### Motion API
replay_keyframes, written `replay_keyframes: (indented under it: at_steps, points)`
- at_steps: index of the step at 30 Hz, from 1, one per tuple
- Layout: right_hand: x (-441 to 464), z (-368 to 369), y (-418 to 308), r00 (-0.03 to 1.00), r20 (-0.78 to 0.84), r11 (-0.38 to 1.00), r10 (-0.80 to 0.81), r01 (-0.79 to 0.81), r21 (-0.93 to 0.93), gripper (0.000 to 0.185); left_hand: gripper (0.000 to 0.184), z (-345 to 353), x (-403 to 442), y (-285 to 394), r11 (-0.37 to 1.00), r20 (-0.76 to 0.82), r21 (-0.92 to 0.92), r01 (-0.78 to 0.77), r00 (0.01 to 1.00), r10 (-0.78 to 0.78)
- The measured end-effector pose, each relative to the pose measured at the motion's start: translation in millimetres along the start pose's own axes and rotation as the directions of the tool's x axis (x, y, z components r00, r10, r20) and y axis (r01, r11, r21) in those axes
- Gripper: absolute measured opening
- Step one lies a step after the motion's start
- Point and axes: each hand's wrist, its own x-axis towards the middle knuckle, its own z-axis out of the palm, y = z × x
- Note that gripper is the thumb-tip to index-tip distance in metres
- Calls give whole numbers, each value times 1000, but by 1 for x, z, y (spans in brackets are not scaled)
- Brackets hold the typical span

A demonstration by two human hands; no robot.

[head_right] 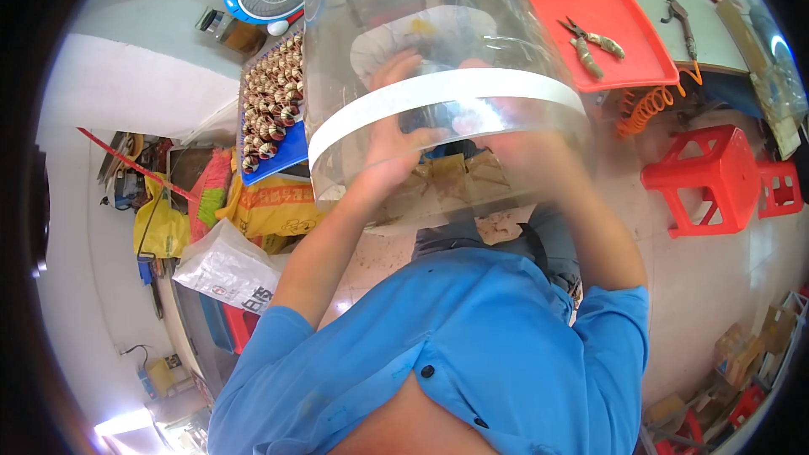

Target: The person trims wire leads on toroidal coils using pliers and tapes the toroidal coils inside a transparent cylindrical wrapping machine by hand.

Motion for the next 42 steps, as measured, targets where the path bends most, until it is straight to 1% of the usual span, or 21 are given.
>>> replay_keyframes:
  at_steps: [2, 4, 7, 10, 14, 16, 18, 20, 21, 22, 23, 24, 25, 26, 27, 30, 32, 34, 36, 39, 42]
  points:
    - [8, -2, 17, 1000, 22, 972, 13, -18, 232, 63, 87, 0, 0, 0, 1000, -7, 14, -2, 1000, 2]
    - [10, -2, 20, 999, 29, 946, 22, -31, 324, 62, 86, 0, 0, 1, 1000, -17, 23, -2, 1000, 3]
    - [9, 0, 12, 999, 24, 965, 35, -40, 260, 60, 87, -2, -1, 3, 1000, -17, 28, -7, 1000, 7]
    - [7, 0, 3, 999, 20, 981, 38, -41, 192, 59, 89, -4, 0, 1, 1000, 51, 1, 20, 998, -20]
    - [6, 3, 6, 999, -24, 990, -48, 50, 132, 58, 88, -3, -1, -1, 999, 40, 39, -15, 999, 14]
    - [7, 7, 12, 997, -51, 968, -52, 63, 243, 57, 87, -3, 0, 1, 999, 44, 41, -2, 999, 0]
    - [10, 13, 15, 997, -77, 899, 15, 20, 437, 55, 87, -3, 0, -1, 999, 52, 45, -9, 999, 7]
    - [13, 17, 16, 990, -98, 820, 104, -30, 571, 53, 86, -4, -1, -1, 997, 63, 68, -21, 998, 17]
    - [14, 15, 18, 993, -116, 911, 24, 26, 411, 51, 86, -5, -1, 0, 996, 73, 90, -30, 997, 24]
    - [15, 13, 21, 989, -134, 968, -57, 88, 237, 50, 85, -5, -1, 1, 993, 83, 110, -41, 996, 31]
    - [14, 6, 28, 963, -72, 952, -259, 242, -189, 49, 84, -4, -1, 3, 992, 71, 120, -46, 997, 38]
    - [14, 4, 29, 939, 8, 847, -344, 314, -429, 47, 83, -3, -1, 5, 990, 60, 129, -53, 997, 46]
    - [13, 2, 29, 901, 87, 677, -424, 379, -630, 46, 82, -3, -1, 5, 988, 47, 139, -59, 997, 53]
    - [11, 3, 27, 894, 108, 614, -436, 383, -690, 45, 82, -3, -1, 5, 988, 53, 140, -63, 997, 56]
    - [9, 5, 22, 886, 130, 546, -445, 383, -745, 43, 83, -3, -1, 5, 988, 59, 140, -67, 997, 59]
    - [6, 8, 1, 814, 144, 428, -562, 436, -792, 41, 83, -3, -1, 4, 988, 70, 135, -71, 996, 62]
    - [7, 12, 20, 845, 7, 723, -535, 462, -514, 35, 83, -3, -1, 4, 988, 76, 135, -70, 995, 60]
    - [5, 15, 11, 851, 4, 724, -525, 449, -524, 28, 83, -4, -1, 4, 988, 82, 138, -71, 995, 60]
    - [-3, 13, -7, 837, 130, 425, -532, 397, -813, 20, 83, -4, -1, 4, 988, 82, 136, -76, 995, 65]
    - [-3, 15, -2, 851, 37, 533, -524, 362, -765, 13, 83, -5, 0, 4, 989, 85, 126, -74, 994, 63]
    - [-2, 14, 0, 804, 44, 524, -594, 428, -737, 16, 82, -6, 0, 4, 990, 89, 125, -71, 994, 60]
